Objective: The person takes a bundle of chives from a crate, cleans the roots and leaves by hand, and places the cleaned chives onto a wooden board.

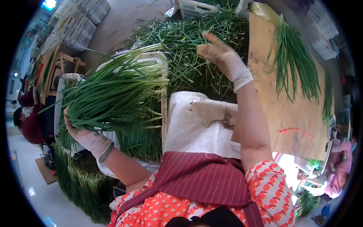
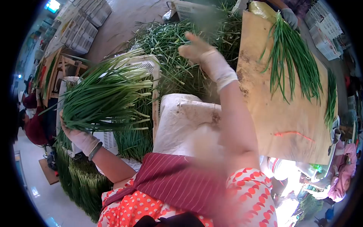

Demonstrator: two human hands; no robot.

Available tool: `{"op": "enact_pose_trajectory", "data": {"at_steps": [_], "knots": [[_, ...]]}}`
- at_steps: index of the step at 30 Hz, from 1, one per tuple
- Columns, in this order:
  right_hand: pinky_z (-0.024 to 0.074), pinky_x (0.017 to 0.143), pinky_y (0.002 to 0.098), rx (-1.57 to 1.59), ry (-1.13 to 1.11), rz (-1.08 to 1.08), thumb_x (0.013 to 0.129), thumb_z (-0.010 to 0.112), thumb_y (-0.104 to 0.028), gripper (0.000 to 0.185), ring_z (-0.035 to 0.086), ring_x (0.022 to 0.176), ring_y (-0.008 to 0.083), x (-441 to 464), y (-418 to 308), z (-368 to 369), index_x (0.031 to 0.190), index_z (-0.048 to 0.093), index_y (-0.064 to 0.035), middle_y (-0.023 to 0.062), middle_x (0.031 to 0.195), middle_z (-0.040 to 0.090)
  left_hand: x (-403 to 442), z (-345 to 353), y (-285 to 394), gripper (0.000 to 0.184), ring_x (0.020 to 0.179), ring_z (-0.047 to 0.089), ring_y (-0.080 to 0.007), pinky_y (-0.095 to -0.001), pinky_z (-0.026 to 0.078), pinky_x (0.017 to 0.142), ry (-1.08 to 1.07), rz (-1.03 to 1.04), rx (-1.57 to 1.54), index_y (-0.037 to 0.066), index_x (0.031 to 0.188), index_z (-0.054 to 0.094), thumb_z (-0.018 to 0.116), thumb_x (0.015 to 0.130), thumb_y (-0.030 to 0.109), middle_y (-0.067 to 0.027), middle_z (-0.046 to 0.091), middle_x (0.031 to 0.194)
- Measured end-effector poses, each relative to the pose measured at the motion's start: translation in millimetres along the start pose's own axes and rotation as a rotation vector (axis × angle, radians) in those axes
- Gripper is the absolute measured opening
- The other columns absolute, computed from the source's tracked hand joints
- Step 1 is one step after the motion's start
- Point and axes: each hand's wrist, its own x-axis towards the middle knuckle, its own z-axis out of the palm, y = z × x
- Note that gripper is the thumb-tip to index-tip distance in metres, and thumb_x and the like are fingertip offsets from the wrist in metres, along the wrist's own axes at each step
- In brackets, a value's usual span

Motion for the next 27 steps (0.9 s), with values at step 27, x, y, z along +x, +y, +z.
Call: {"op": "enact_pose_trajectory", "data": {"at_steps": [27], "knots": [[0.0469,0.066,0.0343,-1.123,0.585,-0.486,0.074,0.047,-0.010,0.018,0.060,0.072,0.0252,-6.8,28.4,-38.6,0.076,0.066,-0.0101,0.0118,0.075,0.062,9.6,101.0,-79.8,0.041,0.107,0.050,-0.0205,-0.0304,0.039,0.092,0.290,0.362,1.482,0.001,0.123,0.046,0.033,0.090,0.023,-0.0133,0.049,0.122]]}}
